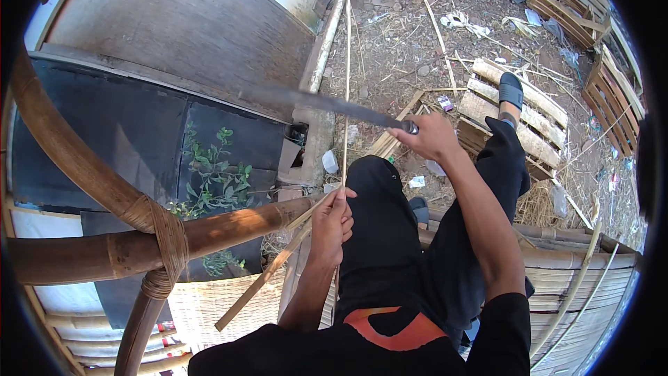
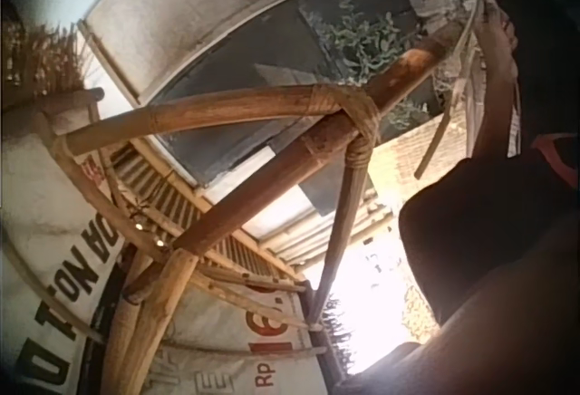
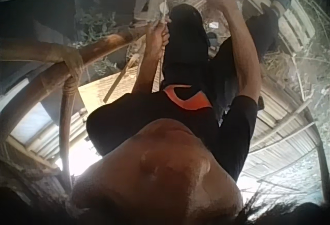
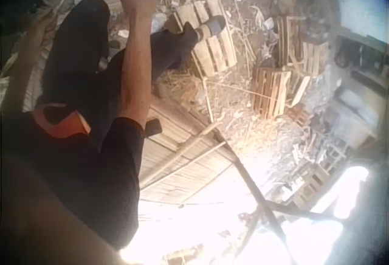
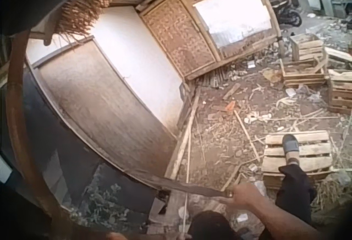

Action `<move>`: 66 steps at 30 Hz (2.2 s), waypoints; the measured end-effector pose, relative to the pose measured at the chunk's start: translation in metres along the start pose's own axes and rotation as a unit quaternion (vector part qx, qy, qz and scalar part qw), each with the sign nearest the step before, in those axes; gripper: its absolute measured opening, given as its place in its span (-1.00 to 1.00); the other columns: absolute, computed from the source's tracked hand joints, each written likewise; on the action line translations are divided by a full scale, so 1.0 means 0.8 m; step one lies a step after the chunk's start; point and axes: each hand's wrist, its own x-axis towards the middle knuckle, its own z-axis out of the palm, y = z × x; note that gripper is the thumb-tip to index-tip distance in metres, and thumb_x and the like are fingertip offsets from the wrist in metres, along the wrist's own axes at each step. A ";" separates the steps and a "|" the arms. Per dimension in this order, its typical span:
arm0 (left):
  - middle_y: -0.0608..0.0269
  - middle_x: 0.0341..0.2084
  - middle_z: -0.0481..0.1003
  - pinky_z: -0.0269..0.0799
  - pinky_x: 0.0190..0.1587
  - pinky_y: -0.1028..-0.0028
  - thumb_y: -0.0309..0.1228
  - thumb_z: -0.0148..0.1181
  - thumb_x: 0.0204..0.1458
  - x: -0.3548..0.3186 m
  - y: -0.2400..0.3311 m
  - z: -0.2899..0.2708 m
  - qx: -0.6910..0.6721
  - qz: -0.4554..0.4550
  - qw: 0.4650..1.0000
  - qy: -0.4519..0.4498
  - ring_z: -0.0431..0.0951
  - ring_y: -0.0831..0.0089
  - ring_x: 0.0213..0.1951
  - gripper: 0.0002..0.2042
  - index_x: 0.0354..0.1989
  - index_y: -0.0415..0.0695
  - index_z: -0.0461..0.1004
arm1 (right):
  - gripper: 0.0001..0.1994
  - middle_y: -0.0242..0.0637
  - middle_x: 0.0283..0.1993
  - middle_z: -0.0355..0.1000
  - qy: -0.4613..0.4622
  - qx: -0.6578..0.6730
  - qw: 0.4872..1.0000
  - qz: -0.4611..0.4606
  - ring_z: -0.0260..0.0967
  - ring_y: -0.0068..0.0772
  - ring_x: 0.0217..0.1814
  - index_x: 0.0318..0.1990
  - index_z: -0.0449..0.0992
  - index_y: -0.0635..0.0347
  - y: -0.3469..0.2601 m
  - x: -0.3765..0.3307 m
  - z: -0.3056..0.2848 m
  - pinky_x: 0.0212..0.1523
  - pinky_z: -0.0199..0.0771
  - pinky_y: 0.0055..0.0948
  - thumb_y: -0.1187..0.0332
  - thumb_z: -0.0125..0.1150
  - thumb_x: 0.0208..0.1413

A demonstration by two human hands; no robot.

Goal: The person shaves a long bamboo stick using a machete, repeatedly running the blade along the stick to thin it down while holding the stick in one hand and the machete in the other.

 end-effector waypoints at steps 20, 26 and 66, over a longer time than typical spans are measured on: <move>0.55 -0.67 0.04 -0.26 -0.72 0.67 -0.21 -0.08 0.34 0.007 -0.004 0.005 -0.001 -0.033 0.999 -0.020 -0.07 0.81 -0.74 -0.77 -0.18 -0.10 0.40 | -0.36 -0.04 -0.68 0.39 0.007 0.017 0.992 -0.123 0.43 0.09 -0.54 -0.46 0.58 0.18 -0.027 -0.018 0.011 -0.43 0.42 -0.10 -0.35 0.23 -0.12; 0.56 -0.68 0.05 -0.25 -0.74 0.68 -0.20 -0.08 0.34 0.002 -0.011 0.005 -0.001 -0.037 0.999 -0.020 -0.06 0.83 -0.75 -0.74 -0.20 -0.12 0.42 | -0.28 -0.01 -0.55 0.48 -0.026 0.053 0.993 0.098 0.51 0.04 -0.39 -0.33 0.61 0.19 -0.004 0.011 -0.002 -0.28 0.49 -0.06 -0.43 0.06 -0.03; 0.57 -0.69 0.03 -0.24 -0.74 0.68 -0.18 -0.08 0.34 -0.037 -0.013 -0.011 0.031 -0.050 0.998 -0.020 -0.08 0.82 -0.75 -0.74 -0.23 -0.11 0.38 | -0.67 0.03 -0.36 0.55 -0.039 -0.076 0.993 0.082 0.53 0.08 -0.24 -0.27 0.60 0.15 0.000 0.004 -0.028 -0.13 0.51 -0.07 0.13 0.22 -0.14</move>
